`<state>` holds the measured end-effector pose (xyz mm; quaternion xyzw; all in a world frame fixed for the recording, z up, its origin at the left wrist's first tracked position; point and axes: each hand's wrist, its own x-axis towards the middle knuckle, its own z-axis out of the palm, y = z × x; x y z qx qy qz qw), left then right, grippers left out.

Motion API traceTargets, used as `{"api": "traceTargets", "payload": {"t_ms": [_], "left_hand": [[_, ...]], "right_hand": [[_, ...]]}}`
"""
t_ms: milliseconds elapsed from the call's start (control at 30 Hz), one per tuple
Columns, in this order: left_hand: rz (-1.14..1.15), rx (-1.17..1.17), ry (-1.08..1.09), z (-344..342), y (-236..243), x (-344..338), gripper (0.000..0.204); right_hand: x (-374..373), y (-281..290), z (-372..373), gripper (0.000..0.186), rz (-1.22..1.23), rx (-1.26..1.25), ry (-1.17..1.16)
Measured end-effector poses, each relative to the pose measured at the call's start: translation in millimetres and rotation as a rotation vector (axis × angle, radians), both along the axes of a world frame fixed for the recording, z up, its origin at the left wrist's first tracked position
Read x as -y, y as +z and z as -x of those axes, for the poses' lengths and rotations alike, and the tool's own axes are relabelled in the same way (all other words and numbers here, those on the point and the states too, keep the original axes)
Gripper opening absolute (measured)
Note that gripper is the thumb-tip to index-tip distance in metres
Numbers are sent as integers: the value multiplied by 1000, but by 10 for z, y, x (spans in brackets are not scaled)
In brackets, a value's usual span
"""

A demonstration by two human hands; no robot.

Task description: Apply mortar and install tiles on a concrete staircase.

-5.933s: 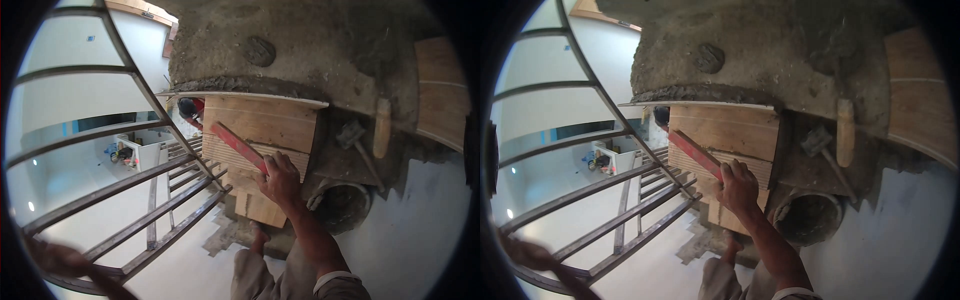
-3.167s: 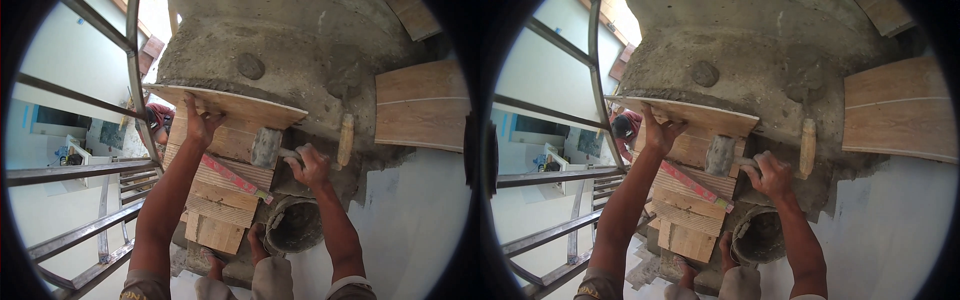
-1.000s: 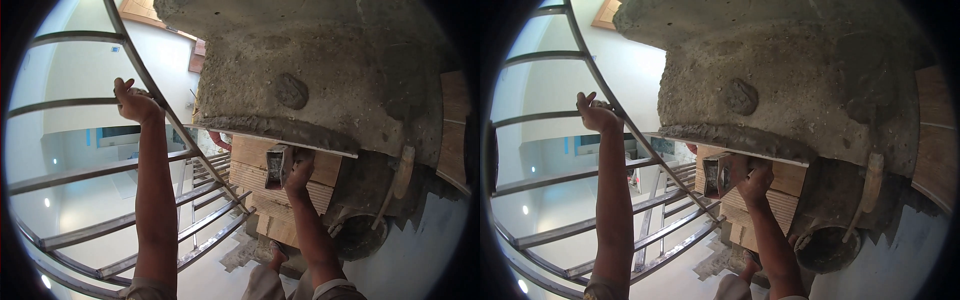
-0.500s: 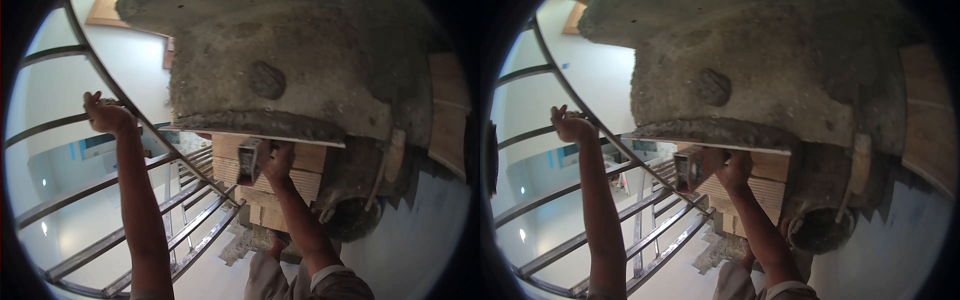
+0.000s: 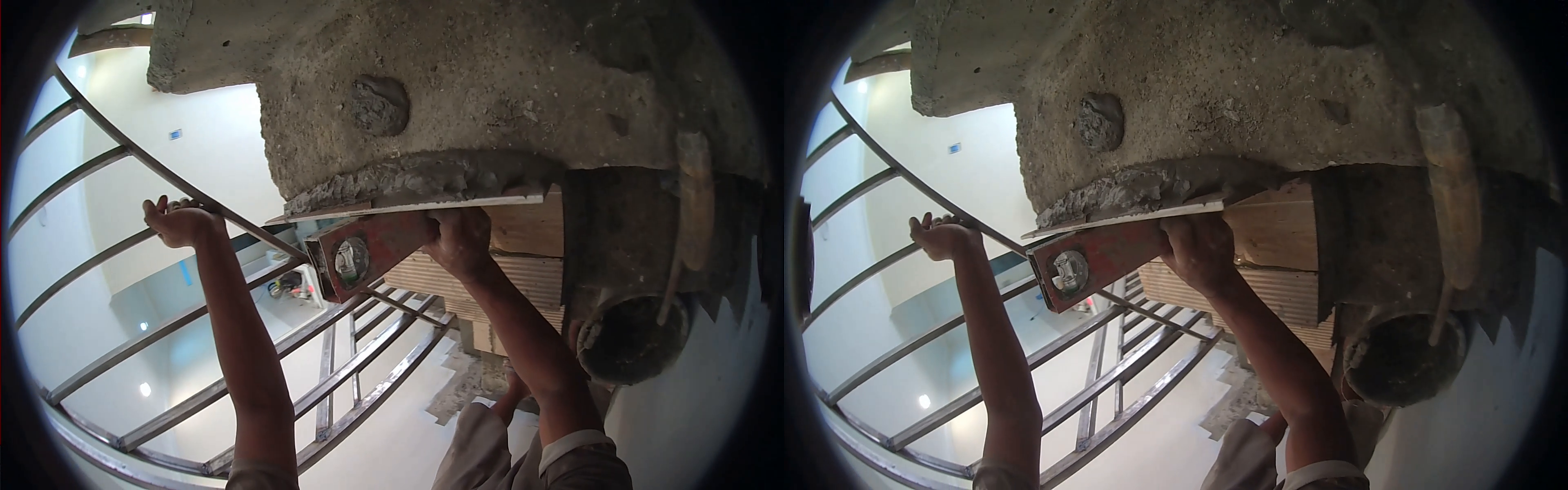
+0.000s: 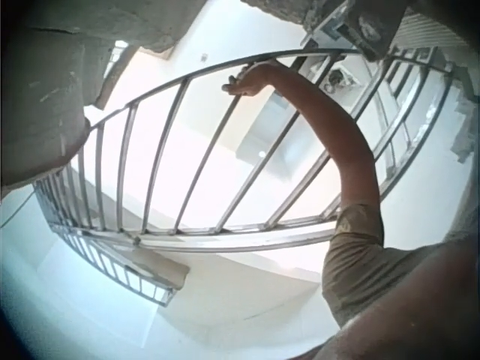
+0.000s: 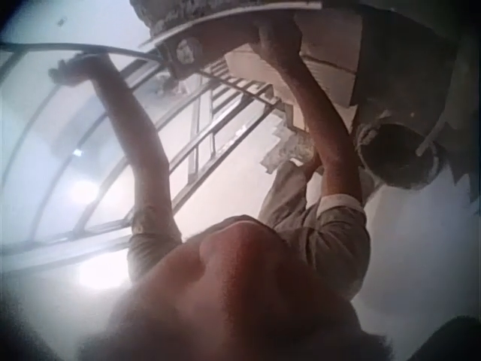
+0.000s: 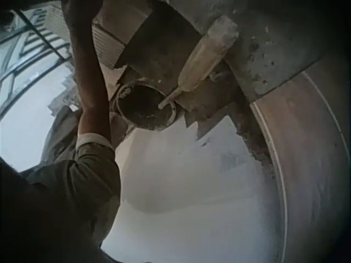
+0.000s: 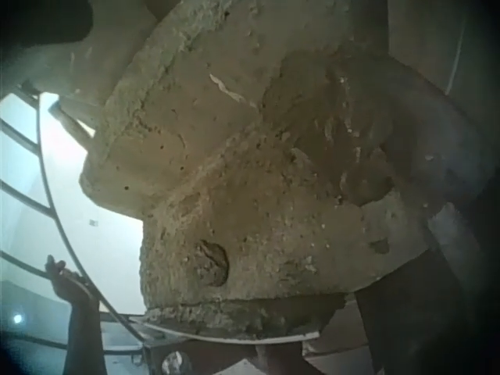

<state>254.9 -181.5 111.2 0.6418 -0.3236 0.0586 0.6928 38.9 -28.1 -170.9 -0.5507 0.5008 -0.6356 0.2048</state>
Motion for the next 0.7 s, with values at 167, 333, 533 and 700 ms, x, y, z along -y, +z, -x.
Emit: {"api": "traceTargets", "payload": {"t_ms": [167, 333, 533, 700], "left_hand": [[-20, -7, -14, -10, -25, -12, 37], [7, 57, -5, -35, -3, -18, 39], [-13, 45, 37, 34, -52, -14, 40], [2, 75, 20, -53, -25, -4, 39]], "right_hand": [[0, 0, 51, 43, -35, -77, 11], [-28, 21, 68, 54, -67, -143, 46], [-44, -33, 73, 60, -74, -167, 41], [-55, -36, 60, 57, -86, -148, 78]]}}
